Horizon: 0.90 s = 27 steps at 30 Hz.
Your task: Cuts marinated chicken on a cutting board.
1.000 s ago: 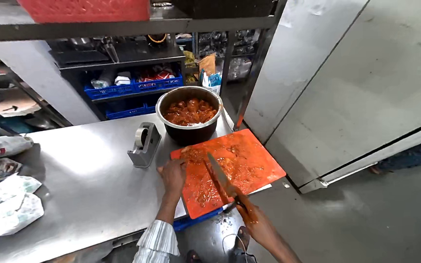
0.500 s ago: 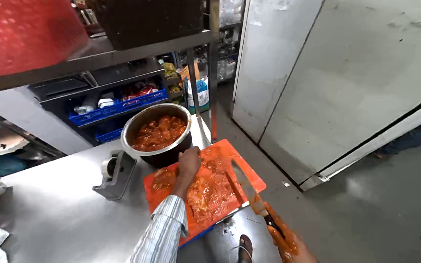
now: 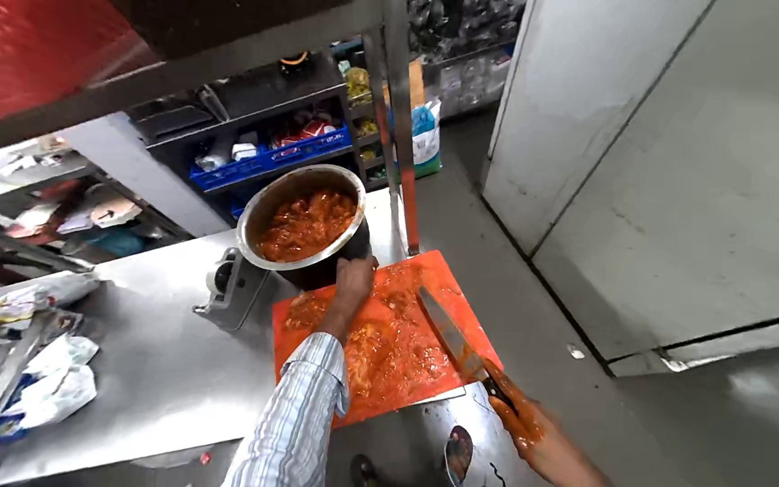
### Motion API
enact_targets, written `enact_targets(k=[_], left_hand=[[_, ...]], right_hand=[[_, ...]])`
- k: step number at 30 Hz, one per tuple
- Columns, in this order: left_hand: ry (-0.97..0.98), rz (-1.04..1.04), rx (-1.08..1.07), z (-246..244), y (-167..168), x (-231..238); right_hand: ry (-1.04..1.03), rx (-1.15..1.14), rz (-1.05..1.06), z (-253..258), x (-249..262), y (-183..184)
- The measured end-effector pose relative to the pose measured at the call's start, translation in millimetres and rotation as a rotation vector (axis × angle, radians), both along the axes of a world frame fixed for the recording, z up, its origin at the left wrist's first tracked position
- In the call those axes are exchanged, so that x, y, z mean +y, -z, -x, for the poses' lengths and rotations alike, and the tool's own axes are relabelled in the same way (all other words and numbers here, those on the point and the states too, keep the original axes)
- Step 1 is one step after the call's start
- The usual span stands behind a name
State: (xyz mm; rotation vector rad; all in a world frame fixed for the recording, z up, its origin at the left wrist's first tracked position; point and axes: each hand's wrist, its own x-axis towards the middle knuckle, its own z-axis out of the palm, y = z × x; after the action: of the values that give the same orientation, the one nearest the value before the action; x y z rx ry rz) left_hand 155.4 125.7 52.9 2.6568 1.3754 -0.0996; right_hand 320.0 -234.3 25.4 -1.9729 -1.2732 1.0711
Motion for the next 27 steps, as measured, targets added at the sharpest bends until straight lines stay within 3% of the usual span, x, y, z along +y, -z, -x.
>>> enact_targets(k=[3, 8, 10, 12, 20, 23, 27], left_hand=[[0.052, -0.125, 0.08, 7.5, -1.3, -0.3], [-0.031, 0.011, 0.199, 24.1, -27.2, -24.6], [-0.124, -0.005, 0.141, 43.1, -36.1, -48.8], [-0.178, -0.097, 0.082, 64.9, -21.3, -58.2], [-0.346, -0.075, 0.015, 102.7, -3.7, -43.0], [-0.427, -0.102, -0.019, 115.6, -12.6, -44.9], [-0.422, 0.074, -0.156, 131.2, -39.8, -30.8]], right_hand=[[-0.035, -0.118, 0.03, 5.0, 27.3, 3.7], [-0.152, -0.269, 0.048, 43.2, 75.0, 2.4], [-0.194, -0.26, 0.026, 46.3, 82.0, -3.9], [-0.18, -0.271, 0.018, 42.7, 77.0, -4.4], [-0.311, -0.259, 0.003, 59.5, 113.7, -6.9], [-0.248, -0.247, -0.076, 46.4, 110.6, -15.1], [-0.204, -0.227, -0.12, 18.4, 88.2, -11.6]])
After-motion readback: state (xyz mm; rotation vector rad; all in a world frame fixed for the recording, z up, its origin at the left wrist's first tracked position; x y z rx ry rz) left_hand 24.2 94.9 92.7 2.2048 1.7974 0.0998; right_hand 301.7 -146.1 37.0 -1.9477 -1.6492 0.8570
